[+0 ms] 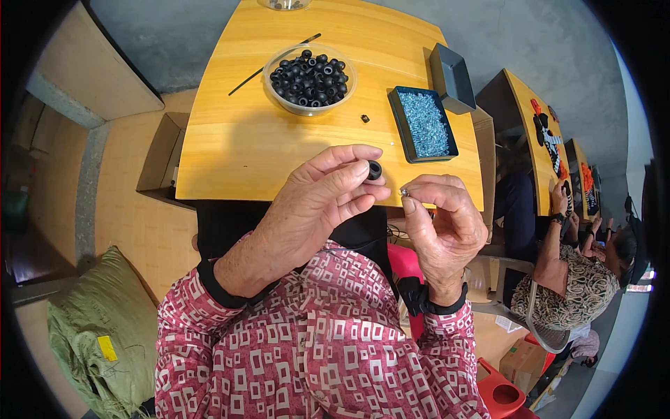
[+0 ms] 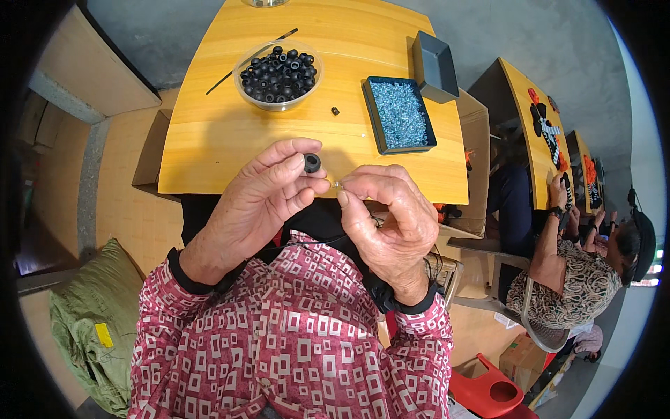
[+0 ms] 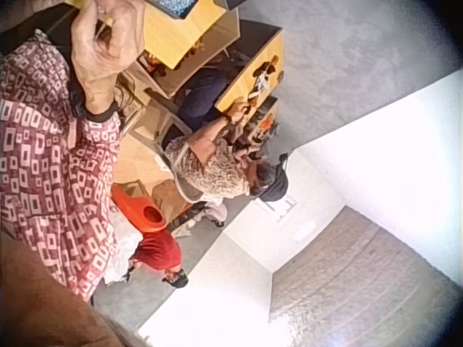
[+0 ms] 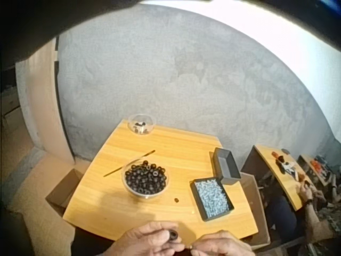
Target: The person assembles plastic components by hand, picking up black caps and small inserts from the table and pressing the inserts into the caps.
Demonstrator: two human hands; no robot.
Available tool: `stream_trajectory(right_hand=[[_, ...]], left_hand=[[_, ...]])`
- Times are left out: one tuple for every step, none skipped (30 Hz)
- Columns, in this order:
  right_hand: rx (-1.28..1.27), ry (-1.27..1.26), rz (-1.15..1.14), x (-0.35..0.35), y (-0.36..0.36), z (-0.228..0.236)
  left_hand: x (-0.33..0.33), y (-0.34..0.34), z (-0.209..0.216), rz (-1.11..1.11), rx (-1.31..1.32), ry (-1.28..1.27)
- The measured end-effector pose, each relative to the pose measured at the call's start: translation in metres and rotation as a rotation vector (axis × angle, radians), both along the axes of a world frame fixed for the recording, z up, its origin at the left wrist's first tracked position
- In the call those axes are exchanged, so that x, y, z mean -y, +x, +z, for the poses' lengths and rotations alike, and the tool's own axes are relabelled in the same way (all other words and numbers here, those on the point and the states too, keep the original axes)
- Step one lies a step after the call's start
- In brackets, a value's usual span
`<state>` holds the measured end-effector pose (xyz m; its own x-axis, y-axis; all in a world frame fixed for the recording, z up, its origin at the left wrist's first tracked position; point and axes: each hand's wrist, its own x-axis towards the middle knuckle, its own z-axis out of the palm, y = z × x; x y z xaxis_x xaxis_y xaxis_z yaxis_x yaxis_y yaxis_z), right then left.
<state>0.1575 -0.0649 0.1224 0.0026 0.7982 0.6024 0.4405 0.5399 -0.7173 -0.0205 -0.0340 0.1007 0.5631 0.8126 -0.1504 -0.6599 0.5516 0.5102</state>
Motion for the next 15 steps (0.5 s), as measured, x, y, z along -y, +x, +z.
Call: stream_trajectory(right_hand=[[0.016, 0.01, 0.005, 0.0, -0.001, 0.0], [0.016, 0.009, 0.006, 0.0, -0.002, -0.001], [0.033, 0.005, 0.017, 0.001, -0.002, -0.001], [0.05, 0.001, 0.027, 0.001, -0.003, -0.002], [0.049, 0.001, 0.028, 0.001, -0.003, -0.003], [0.062, 0.013, 0.021, 0.0, -0.004, -0.005], [0.075, 0.026, 0.015, 0.0, -0.004, -0.006], [0.074, 0.025, 0.016, 0.0, -0.005, -0.006], [0.09, 0.034, 0.014, 0.0, -0.006, -0.006], [0.106, 0.043, 0.012, 0.001, -0.007, -0.005], [0.106, 0.043, 0.012, 0.002, -0.009, -0.002], [0.134, 0.029, 0.007, 0.002, -0.012, 0.001], [0.162, 0.016, 0.001, 0.003, -0.014, 0.002], [0.163, 0.016, 0.001, 0.003, -0.015, 0.002], [0.196, 0.043, 0.018, 0.004, -0.014, 0.001]], left_hand=[[0.001, 0.0, -0.001, 0.001, -0.001, -0.001], [0.002, 0.0, -0.004, -0.007, -0.023, 0.015], [0.003, 0.0, -0.005, -0.015, -0.045, 0.032], [0.003, 0.0, -0.005, -0.014, -0.046, 0.031], [0.003, 0.0, -0.005, -0.01, -0.068, 0.019], [0.004, -0.001, -0.004, -0.006, -0.091, 0.006], [0.004, -0.002, -0.004, -0.006, -0.091, 0.006], [0.005, -0.003, -0.004, -0.006, -0.086, 0.0], [0.006, -0.004, -0.004, -0.007, -0.08, -0.005], [0.007, -0.004, -0.005, -0.006, -0.081, -0.006], [0.008, -0.003, -0.007, 0.018, -0.099, -0.003], [0.01, -0.003, -0.008, 0.043, -0.116, -0.001], [0.01, -0.003, -0.009, 0.043, -0.116, -0.002], [0.011, -0.004, -0.01, 0.062, -0.121, -0.002], [0.012, -0.004, -0.01, 0.08, -0.125, -0.003]])
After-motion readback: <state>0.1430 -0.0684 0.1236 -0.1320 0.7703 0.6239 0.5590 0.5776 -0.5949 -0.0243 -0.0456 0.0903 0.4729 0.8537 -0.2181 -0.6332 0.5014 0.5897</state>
